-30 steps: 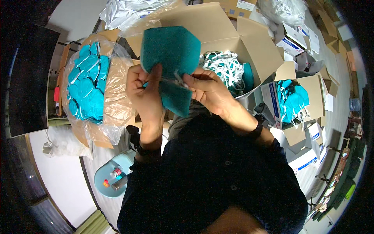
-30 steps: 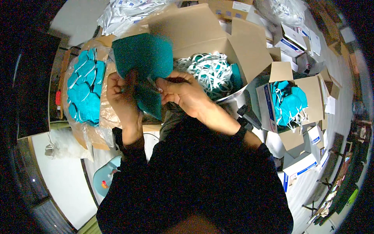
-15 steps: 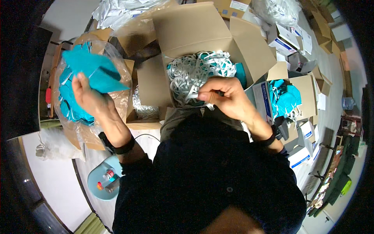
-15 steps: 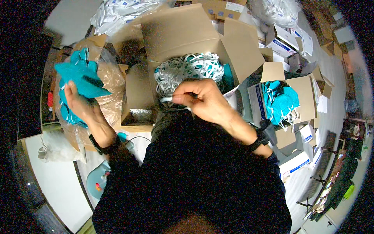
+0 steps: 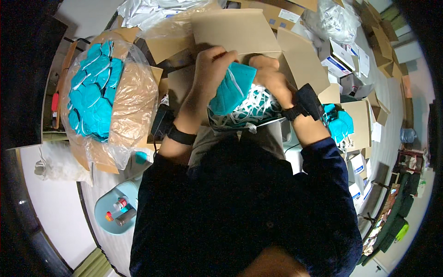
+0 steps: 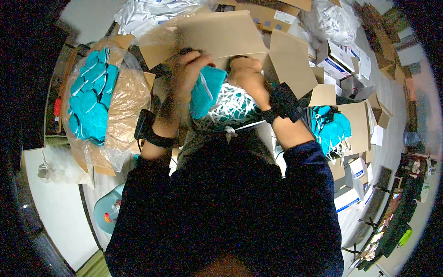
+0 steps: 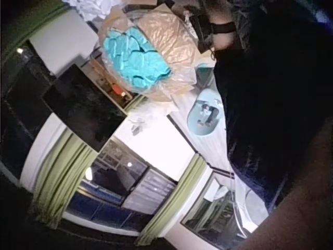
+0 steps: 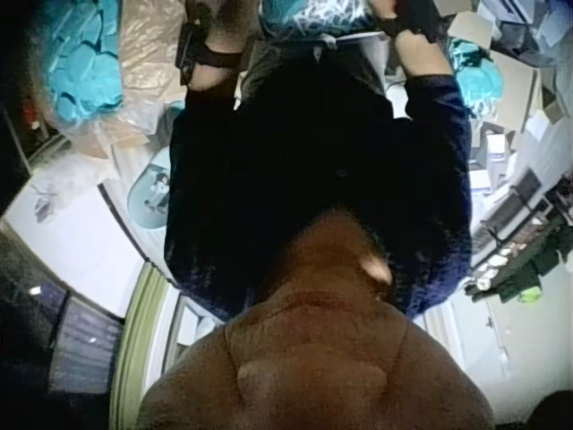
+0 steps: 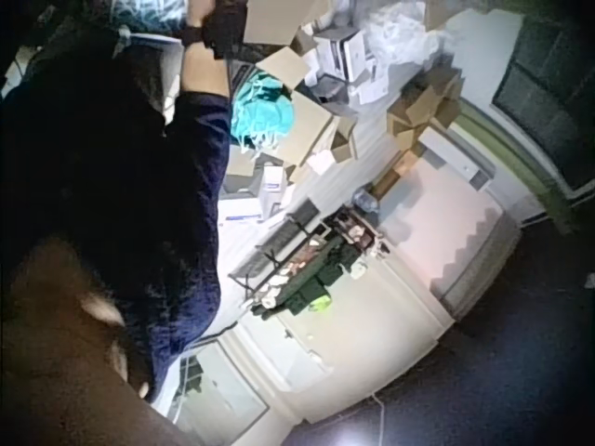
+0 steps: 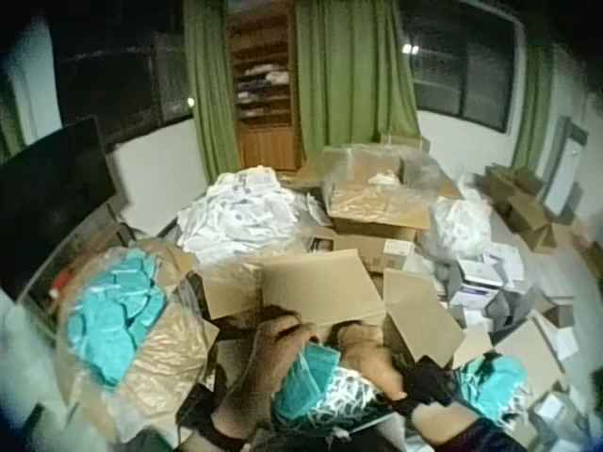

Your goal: The person is seen picking up teal-colored protective face masks and placing them into a cardboard box.

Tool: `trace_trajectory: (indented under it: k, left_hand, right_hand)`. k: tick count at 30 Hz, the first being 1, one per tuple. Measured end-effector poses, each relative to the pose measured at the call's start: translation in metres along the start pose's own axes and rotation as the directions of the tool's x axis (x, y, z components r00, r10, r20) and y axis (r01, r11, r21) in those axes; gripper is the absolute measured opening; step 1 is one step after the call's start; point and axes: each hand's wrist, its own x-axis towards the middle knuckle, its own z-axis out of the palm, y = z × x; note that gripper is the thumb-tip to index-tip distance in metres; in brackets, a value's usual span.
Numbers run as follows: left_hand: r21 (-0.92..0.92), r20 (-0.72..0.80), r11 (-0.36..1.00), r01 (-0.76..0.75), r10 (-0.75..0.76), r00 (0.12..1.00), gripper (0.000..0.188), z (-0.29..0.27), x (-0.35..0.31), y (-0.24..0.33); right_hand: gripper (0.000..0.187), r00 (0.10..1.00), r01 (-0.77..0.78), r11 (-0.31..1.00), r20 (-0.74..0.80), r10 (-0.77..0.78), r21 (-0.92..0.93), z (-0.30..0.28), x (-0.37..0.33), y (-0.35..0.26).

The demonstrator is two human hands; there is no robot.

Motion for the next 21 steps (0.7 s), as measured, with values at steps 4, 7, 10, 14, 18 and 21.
trace_trajectory:
  k: [4, 7, 10, 14, 18, 21]
  left_hand:
    - [0.11, -0.055, 0.992, -0.063, 0.069, 0.996, 0.022, 0.002, -0.008, -0.03]
    - [0.129, -0.05, 0.961, -0.244, 0.252, 0.966, 0.028, 0.01, -0.013, -0.044]
    - [0.242, 0.066, 0.928, -0.285, 0.277, 0.959, 0.03, 0.015, -0.017, -0.019]
    - [0.366, 0.109, 0.831, -0.419, 0.409, 0.906, 0.02, 0.015, -0.014, -0.011]
    - [0.385, -0.115, 0.817, -0.428, 0.503, 0.856, 0.016, -0.001, -0.012, 0.006]
    - [0.397, -0.164, 0.808, -0.434, 0.528, 0.833, 0.015, -0.004, -0.008, 0.008]
  right_hand:
    - [0.019, 0.988, 0.009, 1.0, -0.151, -0.013, -0.025, 0.009, -0.009, 0.02]
    - [0.021, 0.894, 0.205, 0.961, -0.435, -0.106, 0.187, 0.003, -0.051, 0.038]
    - [0.014, 0.934, 0.31, 0.688, -0.345, -0.093, 0.656, 0.0, -0.067, 0.049]
    - [0.011, 0.863, 0.486, 0.398, -0.498, -0.08, 0.778, 0.013, -0.069, 0.056]
    - [0.021, 0.837, 0.498, 0.535, -0.54, -0.09, 0.682, -0.005, -0.085, 0.076]
    - [0.03, 0.728, 0.567, 0.736, -0.643, -0.238, 0.37, -0.019, -0.096, 0.085]
